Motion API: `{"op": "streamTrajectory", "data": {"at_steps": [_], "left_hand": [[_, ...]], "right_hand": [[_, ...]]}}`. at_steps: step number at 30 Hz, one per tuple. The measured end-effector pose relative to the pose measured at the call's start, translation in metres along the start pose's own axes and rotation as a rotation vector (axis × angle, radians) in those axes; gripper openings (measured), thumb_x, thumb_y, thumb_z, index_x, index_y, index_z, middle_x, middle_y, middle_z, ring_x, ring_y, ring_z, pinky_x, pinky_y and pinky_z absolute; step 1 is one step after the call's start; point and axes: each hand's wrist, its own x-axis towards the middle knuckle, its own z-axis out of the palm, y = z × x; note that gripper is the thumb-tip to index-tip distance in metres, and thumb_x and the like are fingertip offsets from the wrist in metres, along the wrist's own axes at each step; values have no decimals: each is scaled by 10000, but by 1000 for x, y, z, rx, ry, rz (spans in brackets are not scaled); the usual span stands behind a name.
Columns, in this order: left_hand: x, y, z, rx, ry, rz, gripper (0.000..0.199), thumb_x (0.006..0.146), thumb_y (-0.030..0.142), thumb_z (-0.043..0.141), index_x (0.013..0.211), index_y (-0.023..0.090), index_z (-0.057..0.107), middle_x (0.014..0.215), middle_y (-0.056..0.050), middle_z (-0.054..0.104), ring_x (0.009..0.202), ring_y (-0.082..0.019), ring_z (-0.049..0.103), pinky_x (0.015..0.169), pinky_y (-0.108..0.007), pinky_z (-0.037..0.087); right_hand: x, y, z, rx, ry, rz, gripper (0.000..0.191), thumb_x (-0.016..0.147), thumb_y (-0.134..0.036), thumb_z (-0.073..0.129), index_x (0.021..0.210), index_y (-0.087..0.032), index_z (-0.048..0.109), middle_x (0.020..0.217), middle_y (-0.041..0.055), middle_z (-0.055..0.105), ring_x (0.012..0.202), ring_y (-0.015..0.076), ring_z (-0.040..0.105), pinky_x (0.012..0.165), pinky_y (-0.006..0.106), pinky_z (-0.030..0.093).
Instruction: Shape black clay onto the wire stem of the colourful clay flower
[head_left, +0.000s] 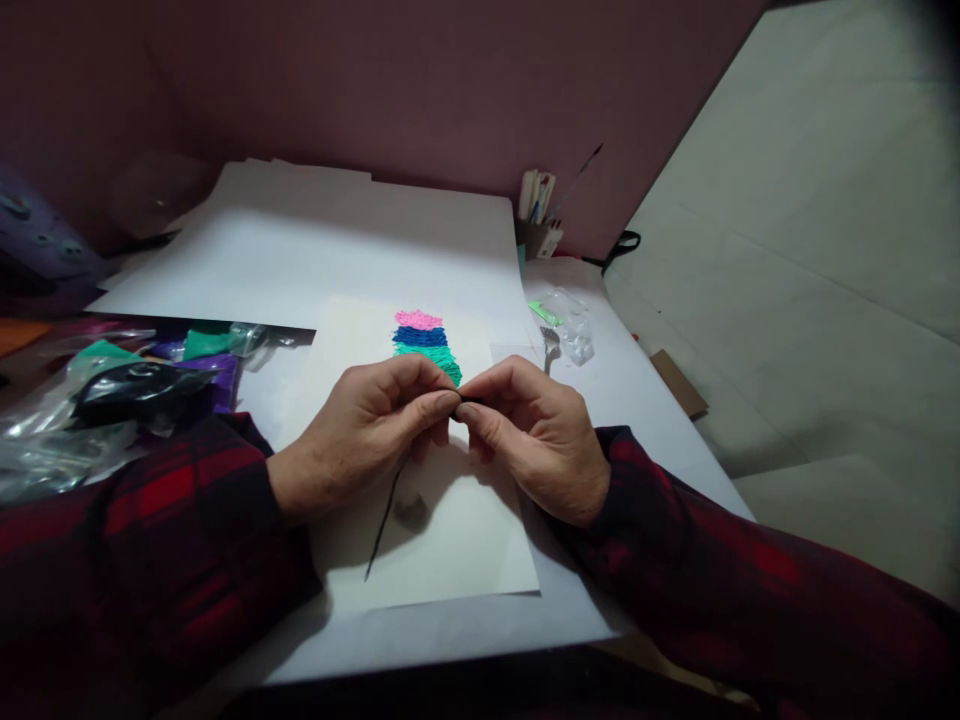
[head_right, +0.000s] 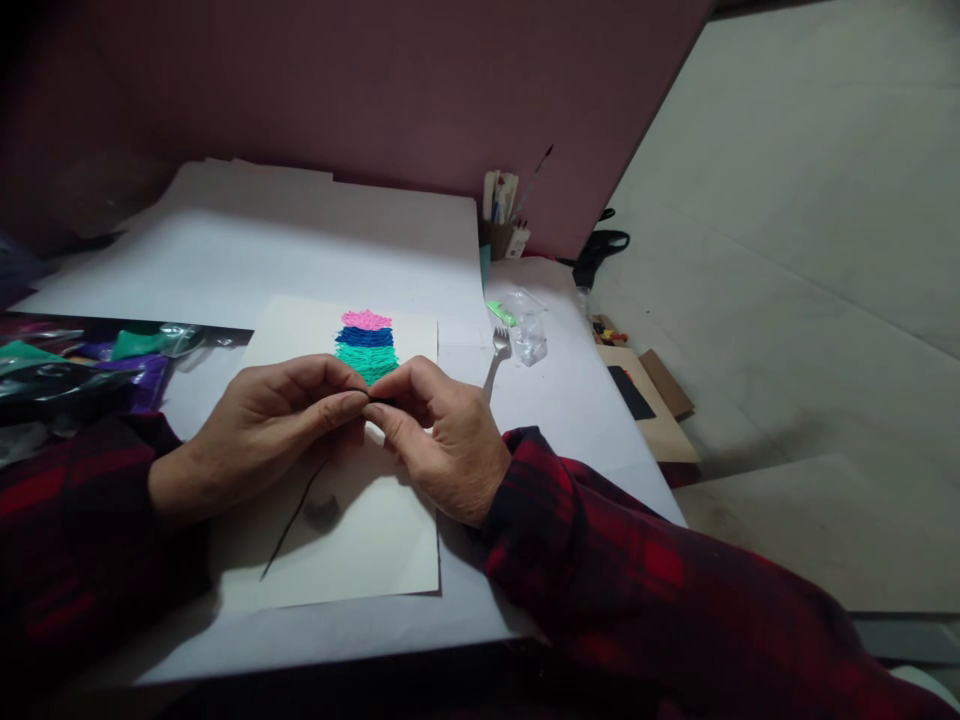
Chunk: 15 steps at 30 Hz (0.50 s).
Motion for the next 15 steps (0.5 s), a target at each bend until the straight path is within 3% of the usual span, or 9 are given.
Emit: {"op": "streamTrajectory", "data": {"at_steps": [7,15], "left_hand": [[0,1,2,-17,17,12,133,875,252,576,783,156,574,589,21,573,478,-82,508,450,-186,423],[2,1,3,-46,254,27,142,877,270,595,775,177,562,561,27,593,437,-89,511,432,-206,419]], "right_hand": [[-1,-2,1,-51,60,-45,39,846,-193,613,871,-169,595,643,-35,590,523,78,561,489,217,470],[6,-3,-1,17,331,-8,55,818,-190,630,824,-180,575,553,-66,546,447,65,516,424,205,458]]}}
